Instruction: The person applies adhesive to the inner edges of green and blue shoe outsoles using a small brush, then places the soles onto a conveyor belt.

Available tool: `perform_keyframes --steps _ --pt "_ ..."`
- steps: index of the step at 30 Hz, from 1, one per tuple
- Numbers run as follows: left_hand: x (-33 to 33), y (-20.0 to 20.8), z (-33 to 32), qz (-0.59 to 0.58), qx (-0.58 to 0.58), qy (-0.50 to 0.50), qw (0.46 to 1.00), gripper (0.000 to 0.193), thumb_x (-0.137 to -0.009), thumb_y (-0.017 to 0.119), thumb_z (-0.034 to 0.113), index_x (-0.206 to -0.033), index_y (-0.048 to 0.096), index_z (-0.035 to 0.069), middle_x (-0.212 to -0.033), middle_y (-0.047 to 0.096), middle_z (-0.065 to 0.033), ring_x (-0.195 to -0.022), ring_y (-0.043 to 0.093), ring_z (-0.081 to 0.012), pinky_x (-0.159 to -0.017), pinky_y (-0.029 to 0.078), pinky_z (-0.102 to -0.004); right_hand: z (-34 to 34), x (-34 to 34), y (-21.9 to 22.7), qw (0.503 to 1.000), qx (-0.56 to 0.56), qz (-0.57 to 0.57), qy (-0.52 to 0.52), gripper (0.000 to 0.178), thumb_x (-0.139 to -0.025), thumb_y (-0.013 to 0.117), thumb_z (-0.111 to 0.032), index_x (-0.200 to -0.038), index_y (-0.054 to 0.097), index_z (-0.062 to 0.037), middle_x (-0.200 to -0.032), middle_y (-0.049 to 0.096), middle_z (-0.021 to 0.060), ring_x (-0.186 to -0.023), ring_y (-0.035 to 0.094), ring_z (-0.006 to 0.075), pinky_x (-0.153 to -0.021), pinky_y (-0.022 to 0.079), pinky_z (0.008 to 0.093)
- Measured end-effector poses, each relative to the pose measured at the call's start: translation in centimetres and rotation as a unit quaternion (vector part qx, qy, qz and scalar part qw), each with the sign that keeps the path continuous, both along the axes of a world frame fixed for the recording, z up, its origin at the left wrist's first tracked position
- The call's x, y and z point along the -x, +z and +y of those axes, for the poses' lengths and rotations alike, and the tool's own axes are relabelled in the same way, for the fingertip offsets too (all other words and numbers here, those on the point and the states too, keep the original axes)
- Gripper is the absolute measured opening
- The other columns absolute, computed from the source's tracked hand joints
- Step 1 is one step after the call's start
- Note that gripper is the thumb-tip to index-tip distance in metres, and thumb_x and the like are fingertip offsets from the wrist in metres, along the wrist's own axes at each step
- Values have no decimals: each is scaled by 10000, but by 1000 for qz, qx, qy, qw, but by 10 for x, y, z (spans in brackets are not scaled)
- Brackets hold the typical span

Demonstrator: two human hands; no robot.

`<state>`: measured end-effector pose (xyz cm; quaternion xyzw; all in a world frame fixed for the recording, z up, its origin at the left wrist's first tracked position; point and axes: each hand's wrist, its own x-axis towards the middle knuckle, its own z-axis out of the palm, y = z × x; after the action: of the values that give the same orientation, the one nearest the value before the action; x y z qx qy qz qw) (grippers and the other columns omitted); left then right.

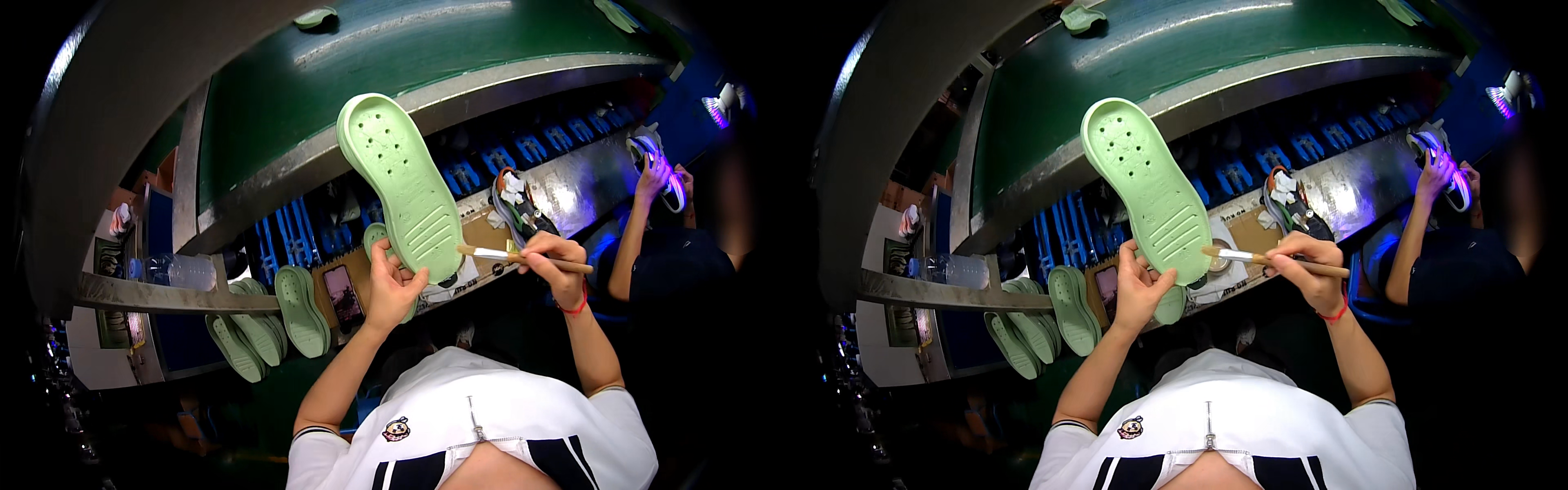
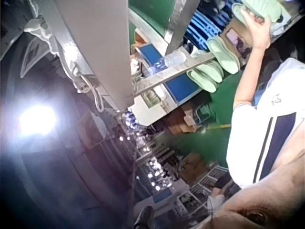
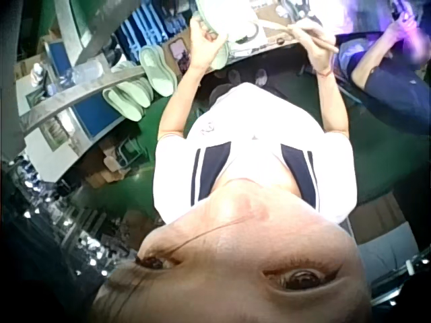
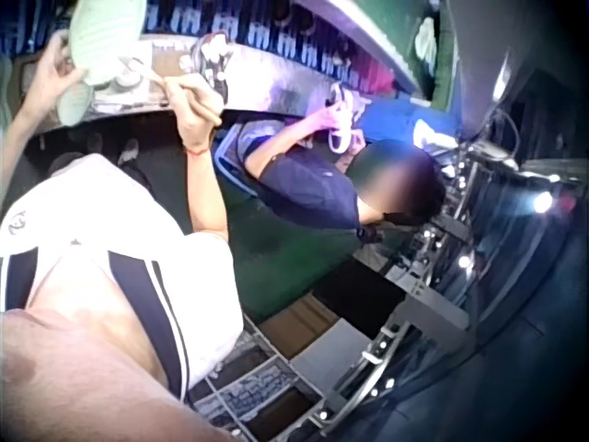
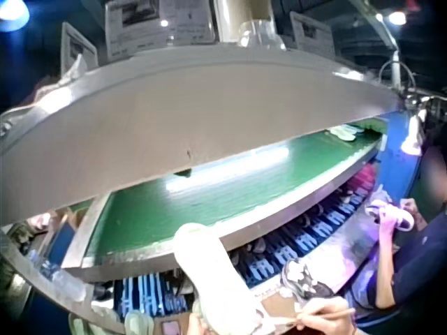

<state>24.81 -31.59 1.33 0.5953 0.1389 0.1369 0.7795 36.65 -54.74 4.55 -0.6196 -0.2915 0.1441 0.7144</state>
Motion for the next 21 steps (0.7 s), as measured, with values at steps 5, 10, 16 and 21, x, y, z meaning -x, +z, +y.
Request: perform_keyframes --steps 5,10,16,21 --pt "-120 71 61 -51 -30 -20 998 472 -789 610 17 -1201 385 -31 -1042 603 -173 -869 640 -205 -678 554 -290 -37 -1 1 996 -40 20 -74 89 -836 555 -1 -857 625 50 -784 611 128 -643 604 157 -612 476 230" --pt "-264 161 165 -88 68 117 987 475 -861 587 56 -1203 357 -181 -1136 513 -290 -885 637 -285 -756 568 -310 -24 0 -2 997 -45 51 -45 66 -833 565 15 -839 619 52 -781 620 132 -659 618 164 -622 486 238" --pt "-132 55 60 -225 -283 99 927 683 -793 643 6 -1356 261 59 -1217 476 -145 -688 524 -75 -539 433 -173 -22 17 -36 995 50 88 9 82 -830 608 -23 -856 640 49 -770 654 115 -665 627 137 -614 476 221" --pt "75 -109 84 174 -494 335 783 953 -664 798 196 -1370 192 -13 -1385 238 -212 -1274 258 -349 -1080 180 -470 -3 26 -67 986 148 74 25 96 -822 643 -62 -826 656 33 -706 664 59 -637 616 86 -588 473 197"
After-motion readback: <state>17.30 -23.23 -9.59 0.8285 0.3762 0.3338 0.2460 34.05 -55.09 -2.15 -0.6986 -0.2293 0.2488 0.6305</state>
